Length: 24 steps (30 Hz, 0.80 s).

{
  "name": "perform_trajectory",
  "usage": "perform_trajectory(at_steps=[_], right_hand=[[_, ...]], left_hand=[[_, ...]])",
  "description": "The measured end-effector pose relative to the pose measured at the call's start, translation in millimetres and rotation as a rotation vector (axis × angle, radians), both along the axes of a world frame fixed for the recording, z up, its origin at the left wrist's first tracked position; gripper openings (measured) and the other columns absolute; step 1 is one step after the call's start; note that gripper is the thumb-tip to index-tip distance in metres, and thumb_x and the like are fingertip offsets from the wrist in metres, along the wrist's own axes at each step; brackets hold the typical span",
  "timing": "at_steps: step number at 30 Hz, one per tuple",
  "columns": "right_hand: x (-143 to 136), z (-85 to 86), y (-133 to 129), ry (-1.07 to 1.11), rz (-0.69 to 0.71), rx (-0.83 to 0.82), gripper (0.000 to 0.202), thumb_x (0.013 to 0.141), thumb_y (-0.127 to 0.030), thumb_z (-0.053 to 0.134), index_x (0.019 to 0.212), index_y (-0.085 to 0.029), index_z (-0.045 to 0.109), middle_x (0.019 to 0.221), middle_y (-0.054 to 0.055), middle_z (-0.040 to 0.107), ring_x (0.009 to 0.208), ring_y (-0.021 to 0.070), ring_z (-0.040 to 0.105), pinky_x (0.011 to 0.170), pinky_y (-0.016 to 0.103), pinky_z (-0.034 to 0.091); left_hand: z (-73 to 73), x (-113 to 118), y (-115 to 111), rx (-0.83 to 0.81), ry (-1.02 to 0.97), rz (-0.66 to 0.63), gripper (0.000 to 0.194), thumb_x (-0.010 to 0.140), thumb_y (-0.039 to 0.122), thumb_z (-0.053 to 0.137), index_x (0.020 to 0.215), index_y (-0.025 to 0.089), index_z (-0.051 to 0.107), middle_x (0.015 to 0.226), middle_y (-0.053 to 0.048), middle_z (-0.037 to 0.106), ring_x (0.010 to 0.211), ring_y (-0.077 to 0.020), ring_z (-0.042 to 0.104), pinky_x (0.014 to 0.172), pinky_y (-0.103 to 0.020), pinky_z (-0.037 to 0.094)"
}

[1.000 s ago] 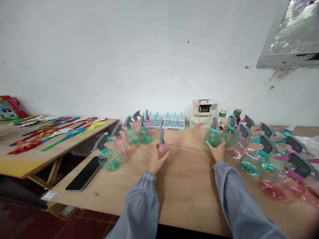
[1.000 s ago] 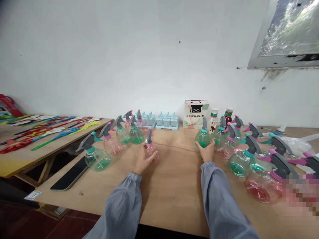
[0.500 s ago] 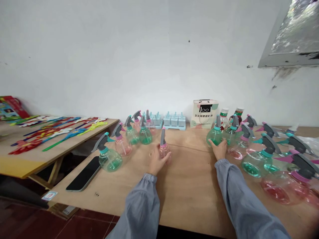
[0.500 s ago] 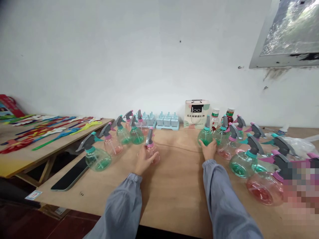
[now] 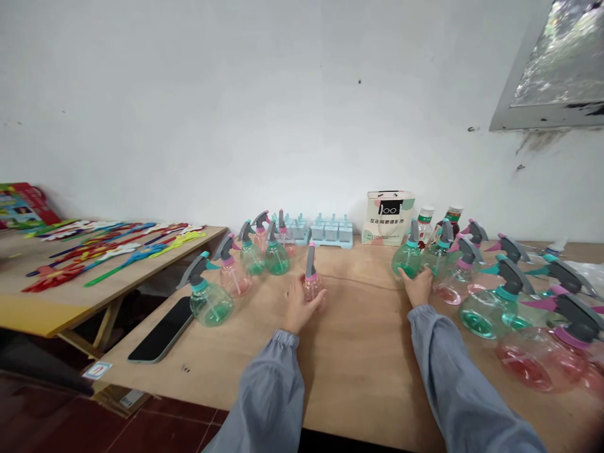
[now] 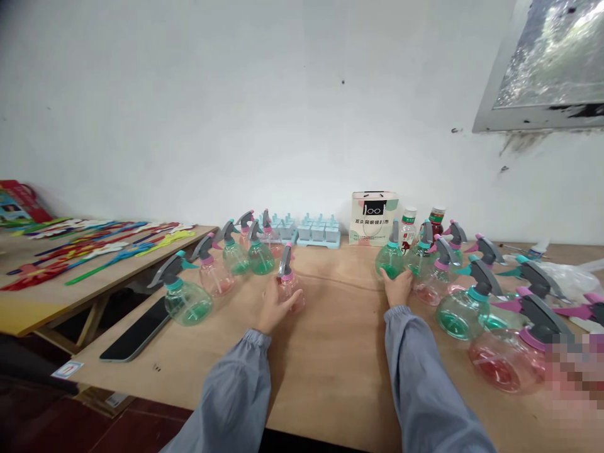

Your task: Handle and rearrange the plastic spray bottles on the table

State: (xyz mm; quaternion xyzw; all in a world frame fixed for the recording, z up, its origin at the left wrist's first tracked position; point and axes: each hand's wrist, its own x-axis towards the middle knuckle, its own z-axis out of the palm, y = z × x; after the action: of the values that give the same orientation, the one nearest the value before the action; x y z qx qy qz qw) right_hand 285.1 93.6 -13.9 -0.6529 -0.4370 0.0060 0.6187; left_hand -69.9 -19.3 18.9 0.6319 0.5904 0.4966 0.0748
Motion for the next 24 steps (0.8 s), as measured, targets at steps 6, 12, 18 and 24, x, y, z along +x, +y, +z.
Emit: perform_trajectory(at_steps=[6,12,18,24], right_hand=[[-8,2.9,-17,0.045,0.106,-0.009,0.081,0.058,-0.088,0.06,0.099,-0.019,0.048,0.103,0.014,0.057,0.102,0.0338,0.055,0.098,0.056,0.042],[-49,15.5,-55,0.003,0.499,-0.025,0.065,0.076,-0.081,0.049,0.098,-0.021,0.057,0.09,0.007,0.063,0.08,0.0222,0.061,0.08,0.041,0.053],[-112,45.9,-102,-0.076,0.898,0.077,0.081,0.076,-0.059,0.071,0.142,-0.026,0.038,0.145,0.014,0.046,0.133,0.0292,0.047,0.108,0.05,0.041],[-120,65.3,-124,0.002,0.939,0.075,0.069,0.08,-0.048,0.07,0.14,-0.027,0.042,0.136,0.011,0.055,0.126,0.0268,0.054,0.106,0.046,0.045]], left_hand=[[-2.0,13,-6,0.006,-0.071,-0.156,0.058,0.078,0.042,0.071,0.126,0.02,0.047,0.122,-0.013,0.062,0.12,-0.0299,0.058,0.104,-0.049,0.043],[-12.1,52,-19,0.01,-0.147,-0.298,0.062,0.084,0.042,0.064,0.136,0.018,0.041,0.131,-0.015,0.058,0.126,-0.0286,0.055,0.11,-0.048,0.04],[-10.6,67,-34,0.017,0.085,-0.421,0.085,0.079,0.048,0.07,0.149,0.019,0.03,0.146,-0.019,0.048,0.135,-0.0329,0.047,0.113,-0.053,0.036],[-8.6,55,-33,0.077,0.238,-0.517,0.079,0.084,0.054,0.062,0.15,0.022,0.031,0.147,-0.018,0.048,0.135,-0.034,0.047,0.114,-0.056,0.033]])
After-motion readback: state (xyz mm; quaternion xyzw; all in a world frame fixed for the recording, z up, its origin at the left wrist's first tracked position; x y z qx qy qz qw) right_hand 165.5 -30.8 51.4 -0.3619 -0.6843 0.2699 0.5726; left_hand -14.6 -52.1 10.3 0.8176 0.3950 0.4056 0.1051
